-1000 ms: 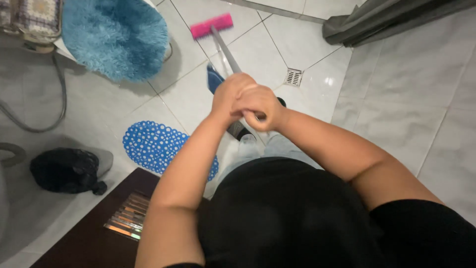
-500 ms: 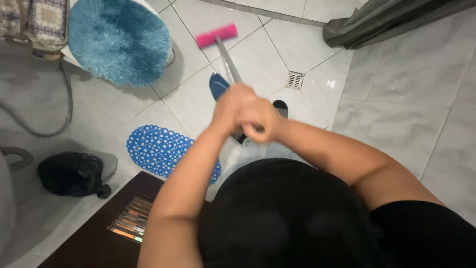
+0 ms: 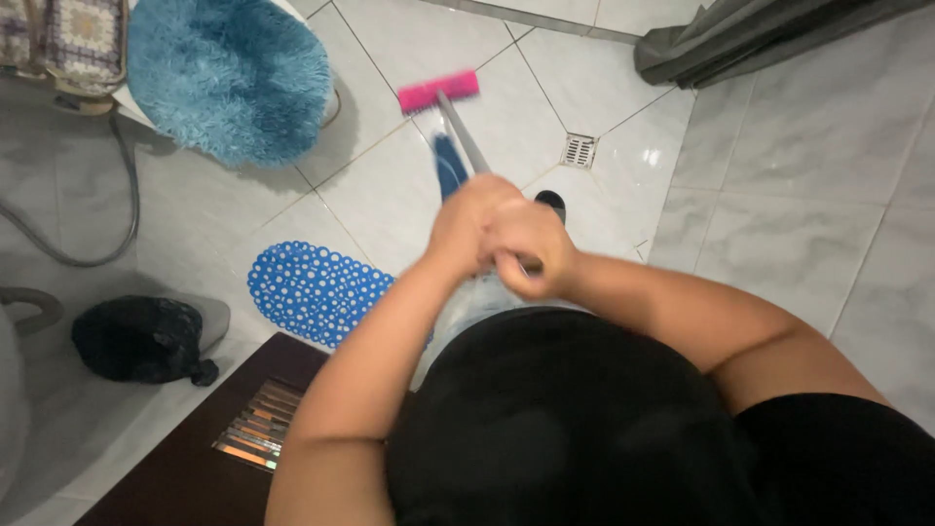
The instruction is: The person mops the tiled bathroom floor using a pink squeegee-style mop. They repeatedly scoop water from a sink using a green plastic scoop and pour it onto the floor to aid in cleaning. The person moves around the room, cleaning the area near a toilet and a blue bath mat.
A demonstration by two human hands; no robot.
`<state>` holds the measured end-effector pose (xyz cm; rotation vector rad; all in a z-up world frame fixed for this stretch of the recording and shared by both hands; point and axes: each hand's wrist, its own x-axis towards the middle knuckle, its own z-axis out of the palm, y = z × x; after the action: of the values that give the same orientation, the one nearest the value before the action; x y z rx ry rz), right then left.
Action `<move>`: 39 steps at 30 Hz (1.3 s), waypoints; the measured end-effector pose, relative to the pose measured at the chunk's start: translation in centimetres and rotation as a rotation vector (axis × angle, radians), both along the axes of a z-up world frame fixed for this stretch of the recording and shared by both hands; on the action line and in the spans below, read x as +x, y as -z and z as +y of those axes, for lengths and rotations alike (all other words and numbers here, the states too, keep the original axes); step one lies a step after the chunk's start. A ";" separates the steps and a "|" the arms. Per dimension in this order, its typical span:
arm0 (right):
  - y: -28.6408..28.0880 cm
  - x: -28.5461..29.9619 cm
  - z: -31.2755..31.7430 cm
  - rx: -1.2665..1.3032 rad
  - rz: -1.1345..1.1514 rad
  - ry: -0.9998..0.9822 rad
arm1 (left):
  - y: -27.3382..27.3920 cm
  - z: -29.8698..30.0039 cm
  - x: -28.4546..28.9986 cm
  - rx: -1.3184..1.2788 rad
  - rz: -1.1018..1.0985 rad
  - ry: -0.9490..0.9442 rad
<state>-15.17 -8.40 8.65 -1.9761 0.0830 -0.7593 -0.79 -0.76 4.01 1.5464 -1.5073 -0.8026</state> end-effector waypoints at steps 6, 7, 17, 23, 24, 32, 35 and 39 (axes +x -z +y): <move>1.8 0.0 -0.8 0.023 -0.061 0.082 | 1.4 -1.2 -0.4 -0.078 -0.084 -0.033; 2.6 0.4 -1.4 0.021 -0.062 0.087 | 2.2 -1.9 0.3 -0.080 -0.085 -0.028; 4.0 -3.6 1.1 -0.075 -0.117 0.007 | 2.6 0.9 -3.1 -0.078 -0.056 0.046; 7.5 -4.5 -0.1 -0.092 -0.142 -0.013 | 7.7 0.1 -3.8 -0.087 -0.104 0.024; 9.0 -3.9 -0.6 -0.106 -0.165 0.058 | 9.5 -0.2 -3.3 -0.050 -0.050 -0.040; 1.7 -6.2 -3.1 -0.299 0.060 -0.027 | 8.4 1.1 -8.4 0.227 -0.088 -0.088; 2.0 -12.1 -1.2 -0.263 0.067 -0.008 | 10.9 1.1 -12.6 0.175 -0.310 0.004; 2.6 -17.4 0.5 -0.185 0.007 0.082 | 11.9 0.0 -16.1 0.226 -0.316 -0.037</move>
<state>-32.59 -7.95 6.09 -2.1615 0.1015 -0.8389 -16.90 -0.75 -7.87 1.9356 -1.6493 -0.7530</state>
